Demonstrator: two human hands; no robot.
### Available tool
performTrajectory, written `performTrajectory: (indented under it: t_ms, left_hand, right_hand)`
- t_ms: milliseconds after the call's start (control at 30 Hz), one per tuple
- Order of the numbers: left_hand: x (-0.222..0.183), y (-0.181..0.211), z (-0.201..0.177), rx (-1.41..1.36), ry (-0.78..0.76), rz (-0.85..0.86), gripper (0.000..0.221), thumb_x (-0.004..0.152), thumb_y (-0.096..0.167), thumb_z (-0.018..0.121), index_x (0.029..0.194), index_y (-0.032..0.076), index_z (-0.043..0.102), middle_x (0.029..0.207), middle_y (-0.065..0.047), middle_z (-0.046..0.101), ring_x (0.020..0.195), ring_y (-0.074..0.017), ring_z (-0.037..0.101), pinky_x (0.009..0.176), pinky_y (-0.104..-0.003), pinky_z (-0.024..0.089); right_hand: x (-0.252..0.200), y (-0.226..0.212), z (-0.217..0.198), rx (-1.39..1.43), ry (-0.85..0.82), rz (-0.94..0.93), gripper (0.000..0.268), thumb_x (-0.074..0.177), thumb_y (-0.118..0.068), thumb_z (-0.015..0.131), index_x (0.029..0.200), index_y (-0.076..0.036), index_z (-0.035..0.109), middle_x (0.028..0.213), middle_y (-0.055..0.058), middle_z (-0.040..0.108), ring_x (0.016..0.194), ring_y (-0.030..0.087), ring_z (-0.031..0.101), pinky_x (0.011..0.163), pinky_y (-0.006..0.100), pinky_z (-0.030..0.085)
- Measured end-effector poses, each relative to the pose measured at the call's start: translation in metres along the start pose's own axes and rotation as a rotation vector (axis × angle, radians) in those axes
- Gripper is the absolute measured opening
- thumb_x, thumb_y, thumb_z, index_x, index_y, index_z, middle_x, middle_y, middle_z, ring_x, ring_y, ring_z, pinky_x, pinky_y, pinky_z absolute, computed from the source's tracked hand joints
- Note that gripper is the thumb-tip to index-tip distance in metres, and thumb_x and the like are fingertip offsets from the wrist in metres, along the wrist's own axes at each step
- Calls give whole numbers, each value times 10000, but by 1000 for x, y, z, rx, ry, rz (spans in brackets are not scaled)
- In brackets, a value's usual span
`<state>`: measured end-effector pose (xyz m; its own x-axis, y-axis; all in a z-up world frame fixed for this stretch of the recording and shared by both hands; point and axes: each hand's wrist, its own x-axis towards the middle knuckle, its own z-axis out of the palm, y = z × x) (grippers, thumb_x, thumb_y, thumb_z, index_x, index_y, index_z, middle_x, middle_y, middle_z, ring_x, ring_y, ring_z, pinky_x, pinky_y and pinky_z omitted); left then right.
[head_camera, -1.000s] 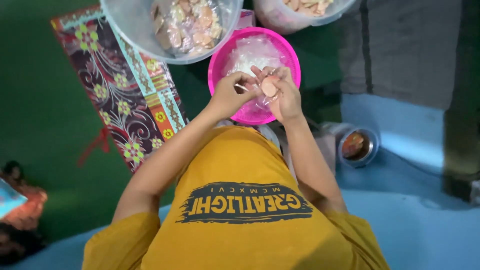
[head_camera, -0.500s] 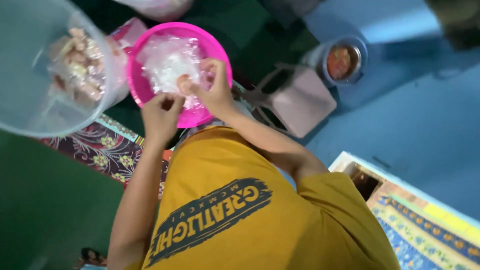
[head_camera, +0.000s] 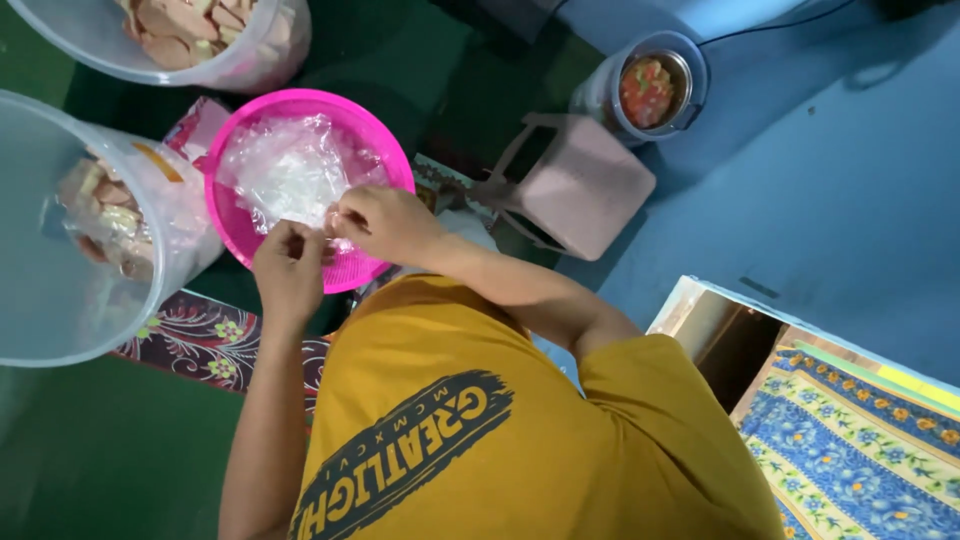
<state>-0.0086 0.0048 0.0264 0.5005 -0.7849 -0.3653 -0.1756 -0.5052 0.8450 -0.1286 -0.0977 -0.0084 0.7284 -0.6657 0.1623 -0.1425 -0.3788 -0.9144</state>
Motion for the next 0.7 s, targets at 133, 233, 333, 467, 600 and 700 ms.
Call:
performTrajectory:
  t_ms: [133,233,333,467,600,700]
  left_hand:
    - [3,-15,3,406,289,317,64,826,27,586,763,18,581,615,-162,557,604,-335,607,533,-335,462]
    - [1,12,-1,331,290,356,71,805,-36,589,762,16,569,684,-154,594,631,-320,619,572,-300,485]
    - [-5,30,-8,128,208,259,102,809,-94,593,777,0,571,805,-176,656,719,-320,650,634,-331,517]
    - [-1,29,-24,-11,156,232,216,846,-140,572,752,33,661,872,-171,666,693,-193,621,613,-309,506]
    - [-1,20,-24,10,191,264,194,852,-133,599,857,31,704,857,-177,662,689,-231,636,591,-323,510]
    - [-3,25,-23,41,178,274,27,870,-85,641,844,-84,633,876,-258,641,646,-327,636,577,-381,520]
  right_hand:
    - [-3,14,8,-175,31,-86,75,774,-212,609,758,-202,537,686,-42,578,702,164,628,632,266,503]
    - [-1,15,8,352,19,241,293,799,-240,672,1023,-191,490,1026,33,499,927,217,585,741,292,530]
    - [0,2,1,1022,-71,645,407,857,-207,671,1207,-138,476,1122,111,521,955,258,611,734,329,576]
    - [1,20,8,1212,0,701,225,853,-54,633,1065,-30,564,891,85,651,801,198,685,683,271,591]
    - [6,7,-1,1130,5,622,200,831,-45,669,1018,-12,606,893,107,669,811,216,688,702,274,588]
    - [7,7,-4,1038,13,587,210,808,-13,684,1006,15,624,901,100,670,796,198,684,701,287,586]
